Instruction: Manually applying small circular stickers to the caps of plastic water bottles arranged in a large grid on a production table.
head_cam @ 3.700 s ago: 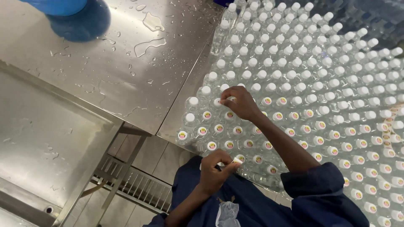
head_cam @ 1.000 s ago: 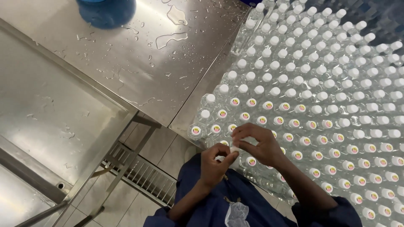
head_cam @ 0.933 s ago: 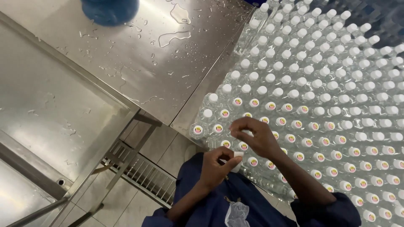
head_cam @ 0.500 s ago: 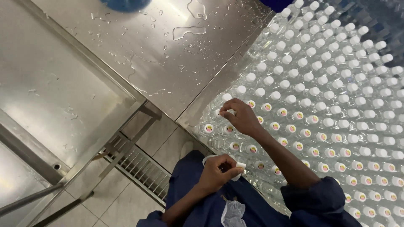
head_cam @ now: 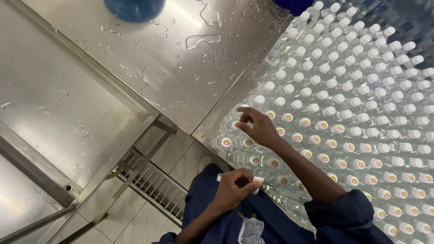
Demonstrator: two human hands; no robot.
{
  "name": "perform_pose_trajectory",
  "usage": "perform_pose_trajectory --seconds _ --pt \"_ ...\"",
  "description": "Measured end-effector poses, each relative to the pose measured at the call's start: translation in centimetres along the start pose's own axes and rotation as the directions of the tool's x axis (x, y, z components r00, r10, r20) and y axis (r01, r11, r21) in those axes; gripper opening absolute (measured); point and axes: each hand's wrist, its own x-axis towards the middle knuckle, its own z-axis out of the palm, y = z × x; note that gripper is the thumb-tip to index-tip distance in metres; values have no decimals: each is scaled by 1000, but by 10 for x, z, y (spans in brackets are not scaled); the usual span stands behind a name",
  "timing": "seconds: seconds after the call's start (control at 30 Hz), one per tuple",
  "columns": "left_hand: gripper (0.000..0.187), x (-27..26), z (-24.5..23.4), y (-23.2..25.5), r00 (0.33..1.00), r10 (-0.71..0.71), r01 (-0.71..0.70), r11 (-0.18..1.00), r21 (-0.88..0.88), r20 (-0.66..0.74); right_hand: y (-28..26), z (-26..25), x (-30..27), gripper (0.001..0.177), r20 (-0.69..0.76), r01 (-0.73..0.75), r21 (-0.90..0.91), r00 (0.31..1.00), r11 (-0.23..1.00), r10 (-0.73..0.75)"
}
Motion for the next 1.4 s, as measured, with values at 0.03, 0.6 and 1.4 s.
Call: perform_pose_trajectory --seconds 0.03,0.6,1.4 --pt "28 1 1 -2 1000 0 0 1000 1 1 1 0 1 52 -1 -1 1 1000 1000 1" --pt "22 24 15 -1 972 155 -174 980 -94 -178 -53 -73 -110 23 172 215 173 954 961 -244" --pt "10 38 55 23 916 319 -298 947 122 -244 -13 -58 -165 10 -232 292 235 943 927 -238"
